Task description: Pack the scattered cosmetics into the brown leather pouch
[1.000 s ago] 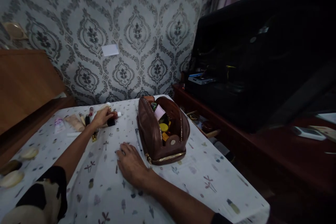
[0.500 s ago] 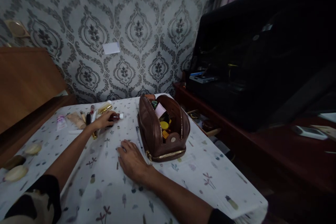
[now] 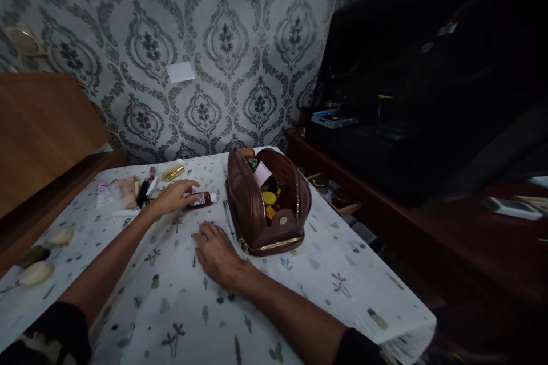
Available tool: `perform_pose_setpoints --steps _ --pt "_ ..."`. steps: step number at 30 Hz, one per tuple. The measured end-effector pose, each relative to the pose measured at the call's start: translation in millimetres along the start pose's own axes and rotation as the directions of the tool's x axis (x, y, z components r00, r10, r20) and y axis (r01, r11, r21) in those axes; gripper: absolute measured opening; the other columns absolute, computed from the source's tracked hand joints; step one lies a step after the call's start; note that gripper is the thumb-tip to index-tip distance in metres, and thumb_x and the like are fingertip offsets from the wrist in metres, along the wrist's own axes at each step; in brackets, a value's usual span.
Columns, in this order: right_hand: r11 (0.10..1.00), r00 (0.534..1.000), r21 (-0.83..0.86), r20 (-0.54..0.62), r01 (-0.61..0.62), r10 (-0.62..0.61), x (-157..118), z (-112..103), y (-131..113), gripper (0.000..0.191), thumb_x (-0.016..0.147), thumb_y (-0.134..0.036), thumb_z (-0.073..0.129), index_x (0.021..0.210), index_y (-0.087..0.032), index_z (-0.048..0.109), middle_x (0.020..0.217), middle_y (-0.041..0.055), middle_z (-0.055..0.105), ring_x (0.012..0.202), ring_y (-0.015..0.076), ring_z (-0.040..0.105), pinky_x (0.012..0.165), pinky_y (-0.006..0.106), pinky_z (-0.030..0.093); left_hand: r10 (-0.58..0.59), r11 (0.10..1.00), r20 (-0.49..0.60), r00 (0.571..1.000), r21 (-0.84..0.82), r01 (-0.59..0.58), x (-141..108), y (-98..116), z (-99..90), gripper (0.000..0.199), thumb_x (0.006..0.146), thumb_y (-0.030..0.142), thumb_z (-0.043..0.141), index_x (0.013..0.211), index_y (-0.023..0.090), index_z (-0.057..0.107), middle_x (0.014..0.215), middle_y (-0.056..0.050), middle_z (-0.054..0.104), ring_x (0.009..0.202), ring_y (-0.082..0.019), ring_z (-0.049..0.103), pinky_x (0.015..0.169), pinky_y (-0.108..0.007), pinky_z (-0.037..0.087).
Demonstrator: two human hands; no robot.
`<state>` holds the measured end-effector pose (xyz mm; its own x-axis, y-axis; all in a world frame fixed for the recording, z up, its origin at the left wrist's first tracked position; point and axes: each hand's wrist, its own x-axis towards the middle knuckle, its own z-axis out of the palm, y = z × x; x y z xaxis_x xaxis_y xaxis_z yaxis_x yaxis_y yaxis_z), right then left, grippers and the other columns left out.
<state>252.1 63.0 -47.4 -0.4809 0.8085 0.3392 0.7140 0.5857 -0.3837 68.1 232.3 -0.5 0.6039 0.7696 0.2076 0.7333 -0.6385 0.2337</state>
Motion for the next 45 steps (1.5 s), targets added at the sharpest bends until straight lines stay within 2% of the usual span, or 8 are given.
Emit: perform_pose_setpoints --steps 6,12,19,23,29,35,39,45 --pt "0.987 0.995 0.144 -0.057 -0.069 0.078 3.8 3.2 2.5 0.030 0.090 -0.010 0.051 0.118 -0.012 0.060 0.126 0.0163 0.059 0.124 0.0256 0.050 0.108 0.042 0.042 -0.028 1.000 -0.057 0.998 0.008 0.029 -16.6 22.5 24.4 0.041 0.093 0.050 0.043 0.106 0.017 0.064 0.107 -0.014 0.065 0.108 -0.030 0.058 0.098 -0.044 0.045" --pt "0.897 0.912 0.395 -0.263 -0.196 0.315 7.1 20.2 14.3 0.061 0.088 -0.009 0.044 0.147 -0.010 0.029 0.135 0.0213 0.048 0.120 0.0257 0.054 0.105 0.046 0.046 -0.080 0.983 -0.152 0.985 -0.174 0.053 -43.9 40.6 13.2 0.037 0.097 0.049 0.039 0.107 0.020 0.060 0.106 -0.009 0.067 0.102 -0.026 0.059 0.093 -0.039 0.047" --pt "0.857 0.887 0.458 -0.258 -0.236 0.382 9.7 31.8 30.9 0.068 0.094 -0.018 0.041 0.156 -0.009 0.016 0.129 0.0212 0.056 0.111 0.0254 0.061 0.107 0.047 0.045 -0.075 0.980 -0.028 0.997 -0.188 0.068 -63.5 50.2 30.8 0.052 0.093 0.054 0.046 0.129 0.017 0.053 0.137 -0.016 0.056 0.130 -0.033 0.047 0.112 -0.048 0.036" --pt "0.851 0.873 0.425 -0.229 -0.308 0.430 12.3 30.2 34.2 0.064 0.095 -0.022 0.043 0.154 -0.007 0.024 0.131 0.0218 0.058 0.123 0.0278 0.056 0.106 0.046 0.045 -0.030 0.969 -0.057 0.998 -0.246 0.015 -77.6 57.5 34.2 0.054 0.093 0.051 0.049 0.135 0.017 0.047 0.139 -0.017 0.054 0.129 -0.033 0.049 0.111 -0.048 0.037" --pt "0.812 0.876 0.501 -0.194 -0.300 0.443 12.2 23.2 31.9 0.052 0.096 -0.029 0.044 0.143 -0.008 0.043 0.135 0.0208 0.058 0.122 0.0269 0.058 0.106 0.044 0.045 -0.068 0.858 -0.029 0.997 -0.511 0.043 -95.2 66.4 28.6 0.039 0.092 0.044 0.053 0.124 0.021 0.047 0.116 -0.009 0.066 0.108 -0.026 0.063 0.096 -0.040 0.050" --pt "0.774 0.899 0.601 -0.203 -0.198 0.387 7.4 4.7 18.9 0.036 0.096 -0.029 0.045 0.128 -0.015 0.055 0.102 0.0080 0.067 0.089 0.0186 0.063 0.082 0.031 0.051 -0.161 0.776 -0.012 0.987 -0.619 0.119 -104.6 71.2 26.3 0.036 0.089 0.046 0.057 0.116 0.023 0.055 0.115 -0.006 0.068 0.110 -0.026 0.062 0.097 -0.039 0.049" --pt "0.743 0.909 0.637 -0.158 -0.205 0.386 3.9 -6.9 5.5 0.025 0.095 -0.034 0.048 0.109 -0.018 0.061 0.066 -0.0042 0.052 0.062 0.0138 0.053 0.060 0.023 0.042 -0.236 0.749 -0.052 0.970 -0.646 0.147 -105.0 69.2 22.3 0.033 0.086 0.050 0.059 0.100 0.021 0.064 0.098 -0.004 0.070 0.096 -0.024 0.064 0.088 -0.033 0.051" --pt "0.816 0.922 0.561 -0.230 -0.136 0.312 -1.6 -22.5 -11.4 0.018 0.092 -0.034 0.055 0.102 -0.020 0.061 0.074 -0.0026 0.059 0.066 0.0136 0.055 0.064 0.023 0.043 -0.363 0.620 -0.053 0.930 -0.759 0.199 -103.3 78.3 16.6 0.049 0.081 0.067 0.058 0.080 0.019 0.067 0.074 -0.002 0.068 0.073 -0.021 0.061 0.067 -0.029 0.050"
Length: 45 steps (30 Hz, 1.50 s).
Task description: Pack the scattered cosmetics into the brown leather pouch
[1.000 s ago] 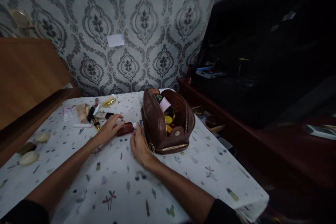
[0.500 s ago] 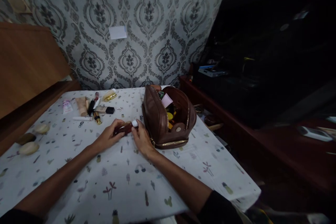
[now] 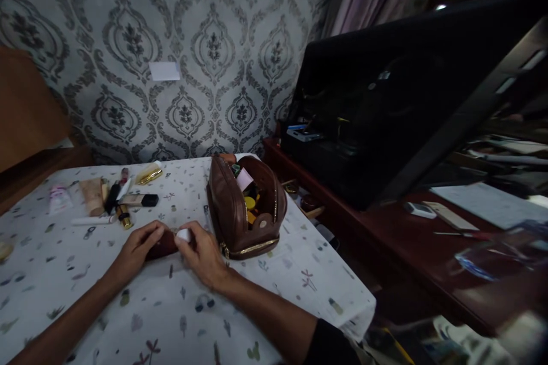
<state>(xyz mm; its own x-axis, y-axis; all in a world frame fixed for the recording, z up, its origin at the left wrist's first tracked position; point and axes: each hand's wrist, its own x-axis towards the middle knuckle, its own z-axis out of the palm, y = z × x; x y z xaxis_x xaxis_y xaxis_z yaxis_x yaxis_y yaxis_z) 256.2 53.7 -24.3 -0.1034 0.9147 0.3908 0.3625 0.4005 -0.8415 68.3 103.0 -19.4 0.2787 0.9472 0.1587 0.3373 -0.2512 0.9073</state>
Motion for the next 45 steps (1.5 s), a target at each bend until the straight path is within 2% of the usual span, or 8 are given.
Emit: perform_pose_setpoints --steps 5,10,16,24,32,38,42,45 --pt "0.969 0.978 -0.137 0.017 0.207 -0.207 5.2 -18.9 -18.0 0.024 0.094 -0.039 0.055 0.106 -0.019 0.060 0.091 0.0044 0.068 0.079 0.0176 0.063 0.073 0.027 0.048 -0.167 0.967 -0.169 0.971 -0.221 0.128 6.3 31.2 13.6 0.064 0.068 0.082 0.060 0.071 0.018 0.068 0.071 -0.004 0.070 0.073 -0.023 0.064 0.071 -0.031 0.053" --pt "0.908 0.952 -0.294 0.017 0.297 -0.306 16.5 -52.3 -39.9 0.024 0.098 -0.039 0.050 0.107 -0.019 0.058 0.097 0.0074 0.069 0.085 0.0194 0.066 0.076 0.028 0.049 -0.220 0.884 -0.137 0.966 -0.447 0.138 21.6 67.4 32.9 0.064 0.054 0.079 0.074 0.068 0.017 0.067 0.065 -0.001 0.067 0.062 -0.018 0.061 0.058 -0.027 0.052" --pt "0.864 0.956 -0.421 0.027 0.277 -0.293 22.6 -87.5 -57.4 0.024 0.099 -0.041 0.050 0.106 -0.019 0.059 0.096 0.0070 0.070 0.084 0.0203 0.067 0.073 0.028 0.048 -0.199 0.752 0.038 0.979 -0.635 0.177 32.7 86.0 59.2 0.055 0.060 0.068 0.079 0.070 0.016 0.064 0.052 0.005 0.056 0.042 -0.012 0.051 0.036 -0.021 0.041" --pt "0.841 0.961 -0.472 0.055 0.264 -0.271 20.1 -103.4 -54.3 0.027 0.101 -0.041 0.047 0.109 -0.017 0.058 0.096 0.0081 0.069 0.084 0.0219 0.068 0.071 0.030 0.048 -0.228 0.722 -0.026 0.973 -0.675 0.151 37.2 87.9 78.0 0.055 0.057 0.065 0.082 0.075 0.016 0.065 0.055 0.004 0.058 0.046 -0.012 0.051 0.036 -0.021 0.042" --pt "0.783 0.910 -0.486 0.068 0.388 -0.409 12.1 -99.2 -40.3 0.032 0.102 -0.042 0.043 0.110 -0.016 0.058 0.091 0.0078 0.068 0.078 0.0195 0.065 0.070 0.029 0.048 0.137 0.925 0.060 0.989 -0.365 -0.106 46.9 72.9 68.7 0.038 0.086 0.056 0.062 0.080 0.018 0.067 0.071 0.000 0.063 0.065 -0.014 0.058 0.059 -0.022 0.049" --pt "0.700 0.855 -0.525 0.114 0.484 -0.506 5.4 -91.5 -33.7 0.035 0.103 -0.042 0.038 0.094 -0.016 0.059 0.075 0.0042 0.065 0.068 0.0174 0.060 0.069 0.030 0.046 0.595 0.787 0.265 0.759 0.001 -0.617 65.6 97.9 58.5 0.028 0.099 0.037 0.050 0.115 0.026 0.071 0.127 -0.008 0.066 0.125 -0.026 0.054 0.110 -0.040 0.041" --pt "0.702 0.854 -0.526 0.098 0.480 -0.510 -0.5 -88.9 -31.7 0.037 0.103 -0.043 0.036 0.087 -0.017 0.058 0.071 0.0039 0.065 0.064 0.0176 0.060 0.065 0.030 0.046 0.660 0.669 0.434 0.613 0.031 -0.743 73.0 105.9 61.2 0.032 0.101 0.033 0.047 0.124 0.030 0.068 0.133 -0.006 0.065 0.140 -0.026 0.042 0.115 -0.046 0.037" --pt "0.701 0.856 -0.523 0.120 0.484 -0.502 -7.3 -82.9 -26.7 0.034 0.102 -0.043 0.039 0.091 -0.018 0.058 0.075 0.0050 0.068 0.068 0.0184 0.063 0.067 0.031 0.048 0.672 0.629 0.471 0.571 0.045 -0.777 72.8 102.2 62.5 0.032 0.101 0.035 0.047 0.124 0.030 0.069 0.136 -0.006 0.063 0.137 -0.027 0.047 0.113 -0.047 0.040"
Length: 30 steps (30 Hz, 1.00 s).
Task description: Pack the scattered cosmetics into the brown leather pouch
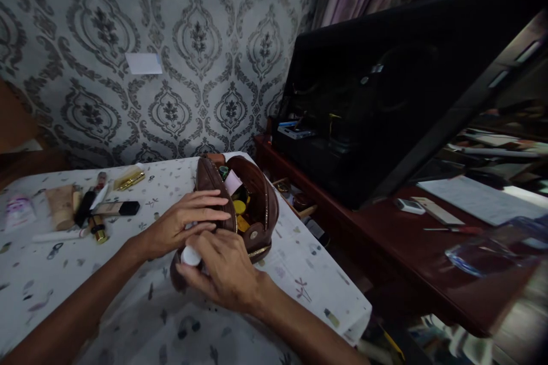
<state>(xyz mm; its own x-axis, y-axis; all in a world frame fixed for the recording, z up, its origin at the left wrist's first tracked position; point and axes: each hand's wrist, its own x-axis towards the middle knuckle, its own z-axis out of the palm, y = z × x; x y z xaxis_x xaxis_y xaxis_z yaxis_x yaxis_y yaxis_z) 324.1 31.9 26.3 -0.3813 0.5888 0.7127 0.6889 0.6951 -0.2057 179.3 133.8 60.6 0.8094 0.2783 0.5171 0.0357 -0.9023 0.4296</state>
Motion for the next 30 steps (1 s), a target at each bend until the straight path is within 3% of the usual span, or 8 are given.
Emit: perform_pose_setpoints --steps 5,10,14,19,30 --pt "1.000 0.999 0.028 0.051 -0.002 0.000 -15.9 23.2 -6.5 0.035 0.102 -0.044 0.037 0.093 -0.018 0.058 0.072 0.0033 0.067 0.063 0.0170 0.063 0.059 0.029 0.047 -0.021 0.995 -0.023 1.000 0.092 0.023 -6.4 2.7 4.0 0.030 0.100 0.029 0.050 0.122 0.030 0.070 0.136 -0.005 0.064 0.131 -0.025 0.053 0.111 -0.044 0.040" --pt "0.997 0.998 0.073 0.058 -0.009 0.005 -25.3 37.2 -7.8 0.033 0.101 -0.044 0.039 0.097 -0.017 0.058 0.075 0.0043 0.070 0.065 0.0173 0.065 0.060 0.029 0.048 0.073 0.979 -0.077 0.994 0.198 -0.056 -5.3 7.2 8.1 0.023 0.098 0.027 0.054 0.113 0.024 0.072 0.125 -0.008 0.070 0.118 -0.023 0.061 0.102 -0.041 0.043" --pt "0.995 1.000 0.103 0.028 -0.011 0.008 -28.0 37.6 -7.0 0.033 0.101 -0.043 0.038 0.100 -0.016 0.058 0.077 0.0052 0.070 0.067 0.0182 0.066 0.059 0.029 0.048 0.080 0.964 -0.094 0.992 0.262 -0.053 -0.8 1.6 20.6 0.020 0.097 0.031 0.056 0.103 0.022 0.073 0.110 -0.007 0.075 0.102 -0.021 0.066 0.096 -0.039 0.043" --pt "0.993 1.000 0.115 -0.017 -0.012 0.014 -32.6 40.0 -6.2 0.038 0.102 -0.047 0.035 0.100 -0.017 0.057 0.074 0.0033 0.067 0.063 0.0166 0.064 0.059 0.028 0.048 0.101 0.940 -0.139 0.985 0.338 -0.049 3.3 -11.1 45.1 0.030 0.100 0.027 0.047 0.085 0.020 0.071 0.084 -0.003 0.074 0.081 -0.016 0.063 0.081 -0.034 0.042" --pt "0.988 0.998 0.149 -0.045 -0.034 0.041 -33.7 33.3 -7.2 0.042 0.104 -0.049 0.031 0.102 -0.017 0.058 0.071 0.0023 0.066 0.060 0.0152 0.062 0.059 0.027 0.048 0.138 0.921 -0.272 0.952 0.389 -0.022 5.8 -15.5 60.9 0.030 0.097 0.019 0.045 0.077 0.018 0.068 0.075 -0.003 0.068 0.074 -0.017 0.052 0.074 -0.036 0.037"
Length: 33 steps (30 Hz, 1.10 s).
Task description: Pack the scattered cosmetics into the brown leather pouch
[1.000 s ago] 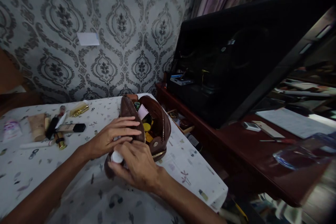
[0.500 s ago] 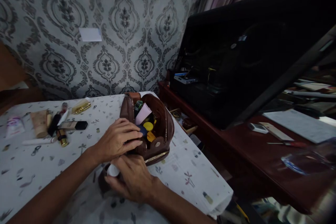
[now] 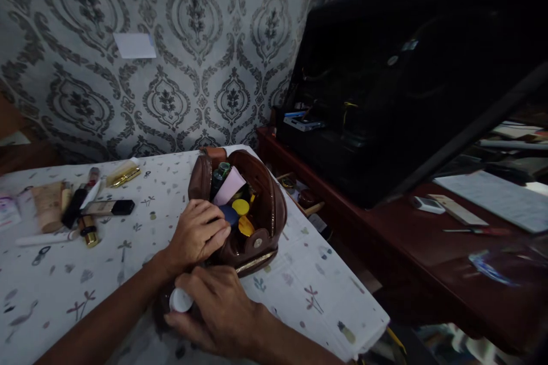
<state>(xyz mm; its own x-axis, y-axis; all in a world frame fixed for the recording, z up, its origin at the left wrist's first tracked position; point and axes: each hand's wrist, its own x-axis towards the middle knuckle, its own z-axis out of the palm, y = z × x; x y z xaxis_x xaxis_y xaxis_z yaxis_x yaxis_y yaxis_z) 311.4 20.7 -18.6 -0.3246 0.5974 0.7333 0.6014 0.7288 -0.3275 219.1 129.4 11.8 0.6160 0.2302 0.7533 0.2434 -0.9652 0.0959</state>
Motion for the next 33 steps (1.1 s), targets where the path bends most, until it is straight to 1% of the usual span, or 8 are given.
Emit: perform_pose_setpoints --steps 6,11,14,17,23,27,30,33 --pt "0.998 0.999 0.047 -0.008 -0.046 0.046 -0.3 -6.7 2.2 0.038 0.103 -0.048 0.036 0.110 -0.016 0.056 0.075 0.0035 0.068 0.062 0.0159 0.063 0.063 0.028 0.052 -0.007 1.000 -0.043 0.999 -0.017 0.006 -0.8 -1.3 4.8 0.029 0.095 0.017 0.046 0.074 0.019 0.067 0.073 -0.002 0.067 0.072 -0.016 0.052 0.074 -0.036 0.036" --pt "0.995 0.996 0.072 -0.049 -0.065 0.068 7.2 -19.5 -0.1 0.034 0.102 -0.047 0.041 0.109 -0.017 0.056 0.076 0.0036 0.069 0.063 0.0159 0.065 0.065 0.028 0.053 -0.008 1.000 -0.036 0.999 -0.014 0.008 -1.6 -3.4 6.0 0.034 0.096 0.019 0.043 0.071 0.019 0.066 0.070 -0.002 0.065 0.070 -0.016 0.051 0.073 -0.036 0.036" --pt "0.992 0.989 0.065 -0.101 -0.106 0.113 17.6 -41.3 -2.9 0.030 0.101 -0.047 0.045 0.109 -0.019 0.056 0.081 0.0039 0.072 0.069 0.0159 0.068 0.068 0.028 0.054 -0.001 1.000 -0.025 1.000 0.016 0.002 -3.5 -6.5 7.5 0.035 0.097 0.021 0.044 0.068 0.020 0.063 0.068 -0.002 0.062 0.069 -0.016 0.048 0.072 -0.036 0.035" --pt "0.982 0.977 0.029 -0.092 -0.189 0.191 28.7 -73.2 -2.1 0.021 0.101 -0.038 0.049 0.111 -0.021 0.055 0.086 0.0033 0.071 0.075 0.0158 0.069 0.069 0.026 0.054 0.009 0.999 -0.013 1.000 0.031 -0.008 -5.2 -8.7 7.2 0.035 0.099 0.024 0.044 0.070 0.020 0.062 0.068 -0.001 0.059 0.069 -0.017 0.046 0.071 -0.035 0.033" --pt "0.928 0.916 -0.205 -0.324 -0.311 0.236 47.1 -127.9 15.1 0.018 0.098 -0.035 0.054 0.109 -0.022 0.060 0.084 0.0037 0.068 0.064 0.0156 0.062 0.056 0.028 0.050 -0.005 0.996 0.003 1.000 -0.085 0.005 -2.1 -4.6 -1.3 0.039 0.102 0.026 0.037 0.074 0.019 0.063 0.074 -0.004 0.059 0.071 -0.017 0.046 0.070 -0.035 0.034" --pt "0.878 0.957 -0.394 -0.205 -0.273 0.206 58.3 -143.1 30.7 0.016 0.096 -0.034 0.058 0.107 -0.022 0.060 0.081 0.0020 0.067 0.062 0.0142 0.061 0.057 0.026 0.048 -0.027 0.996 0.028 0.999 -0.084 0.029 -0.8 -1.9 -4.0 0.030 0.100 0.021 0.045 0.081 0.018 0.068 0.075 -0.002 0.060 0.071 -0.016 0.045 0.071 -0.035 0.034" --pt "0.856 0.975 -0.467 -0.093 -0.222 0.202 59.2 -144.2 41.9 0.018 0.098 -0.035 0.055 0.106 -0.020 0.060 0.084 0.0040 0.069 0.068 0.0155 0.064 0.057 0.026 0.048 -0.030 0.996 0.042 0.999 -0.083 0.033 -0.2 -0.6 -5.9 0.032 0.100 0.021 0.044 0.079 0.017 0.068 0.074 -0.003 0.060 0.071 -0.016 0.045 0.070 -0.035 0.033" --pt "0.842 0.975 -0.498 -0.043 -0.209 0.216 54.8 -142.3 50.2 0.021 0.100 -0.037 0.052 0.105 -0.019 0.059 0.087 0.0058 0.071 0.070 0.0168 0.066 0.059 0.026 0.049 -0.044 0.997 0.117 0.992 -0.050 0.050 6.4 2.2 -10.3 0.038 0.101 0.023 0.042 0.073 0.017 0.067 0.073 -0.003 0.059 0.072 -0.016 0.047 0.070 -0.035 0.033"
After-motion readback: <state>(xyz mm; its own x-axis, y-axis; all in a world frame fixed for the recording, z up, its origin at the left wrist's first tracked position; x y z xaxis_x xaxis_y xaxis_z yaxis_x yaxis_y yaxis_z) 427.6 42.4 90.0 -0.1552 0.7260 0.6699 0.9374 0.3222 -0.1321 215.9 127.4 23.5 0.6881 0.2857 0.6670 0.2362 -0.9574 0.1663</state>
